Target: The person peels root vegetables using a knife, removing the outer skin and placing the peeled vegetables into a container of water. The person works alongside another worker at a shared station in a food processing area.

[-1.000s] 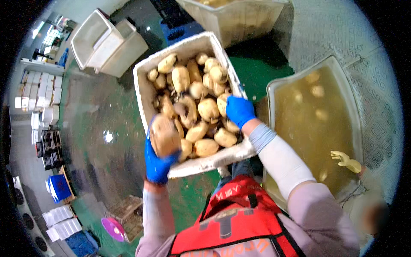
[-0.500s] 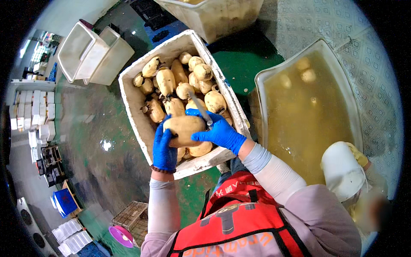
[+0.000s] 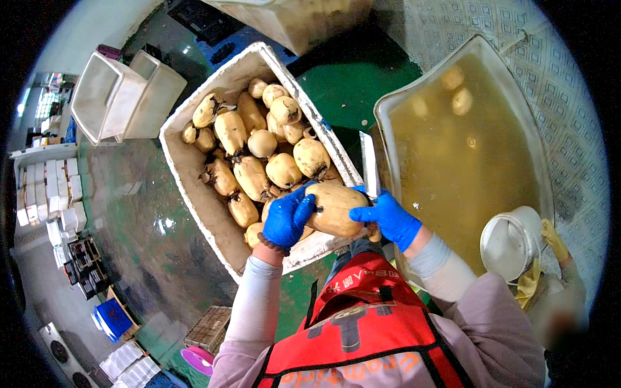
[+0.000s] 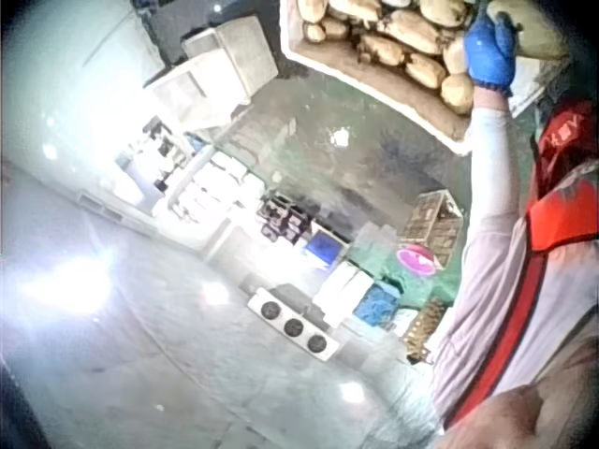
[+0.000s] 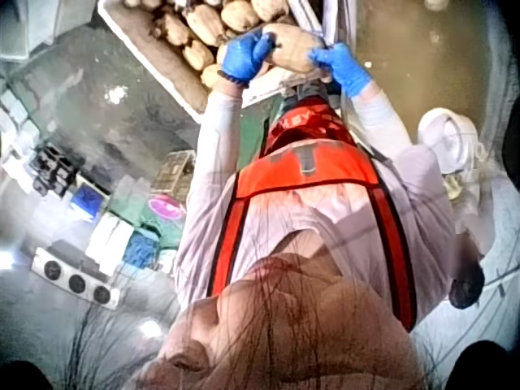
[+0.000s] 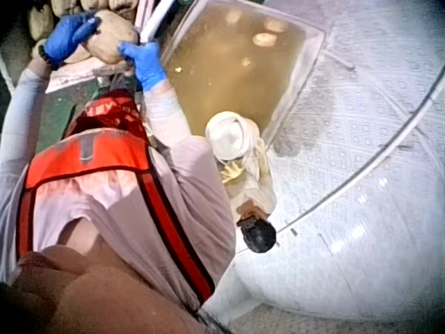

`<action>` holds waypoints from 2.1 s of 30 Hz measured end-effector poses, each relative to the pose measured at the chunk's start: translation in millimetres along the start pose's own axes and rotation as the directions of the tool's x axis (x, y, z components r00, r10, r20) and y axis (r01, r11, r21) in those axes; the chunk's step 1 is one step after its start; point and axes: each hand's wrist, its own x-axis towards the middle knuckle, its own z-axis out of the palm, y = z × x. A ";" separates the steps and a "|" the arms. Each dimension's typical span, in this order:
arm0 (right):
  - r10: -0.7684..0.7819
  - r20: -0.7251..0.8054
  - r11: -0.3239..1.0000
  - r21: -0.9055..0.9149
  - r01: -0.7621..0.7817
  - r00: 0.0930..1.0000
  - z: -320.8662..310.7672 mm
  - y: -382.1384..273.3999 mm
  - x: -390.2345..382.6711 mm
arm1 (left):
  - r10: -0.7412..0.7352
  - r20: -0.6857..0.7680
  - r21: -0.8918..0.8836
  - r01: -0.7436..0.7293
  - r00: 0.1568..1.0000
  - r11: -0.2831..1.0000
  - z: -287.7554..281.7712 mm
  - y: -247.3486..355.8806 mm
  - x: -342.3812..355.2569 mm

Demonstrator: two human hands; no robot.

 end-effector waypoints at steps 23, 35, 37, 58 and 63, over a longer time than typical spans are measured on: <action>-0.069 -0.887 0.981 -0.143 -0.130 0.457 -234.4 69.5 0.3 | -0.622 -0.189 -0.618 0.400 0.760 0.677 -69.5 -206.7 46.9; -0.428 0.295 0.341 -0.823 0.454 0.855 62.3 12.6 69.3 | -0.581 -0.262 -0.689 0.272 0.771 0.672 -37.6 -98.7 -76.9; -0.378 0.364 0.106 -0.896 0.431 0.851 99.1 12.1 76.9 | -0.520 -0.350 -0.572 0.262 0.779 0.777 -33.2 -102.3 -96.4; -0.198 0.309 0.038 -0.946 0.322 0.930 135.1 95.8 110.7 | -0.459 -0.384 -0.261 0.383 0.801 0.886 -59.2 -63.5 -132.1; -0.184 0.317 0.057 -0.942 0.332 0.931 143.1 94.6 120.6 | -0.460 -0.361 -0.377 0.324 0.811 0.868 -61.2 -81.8 -135.3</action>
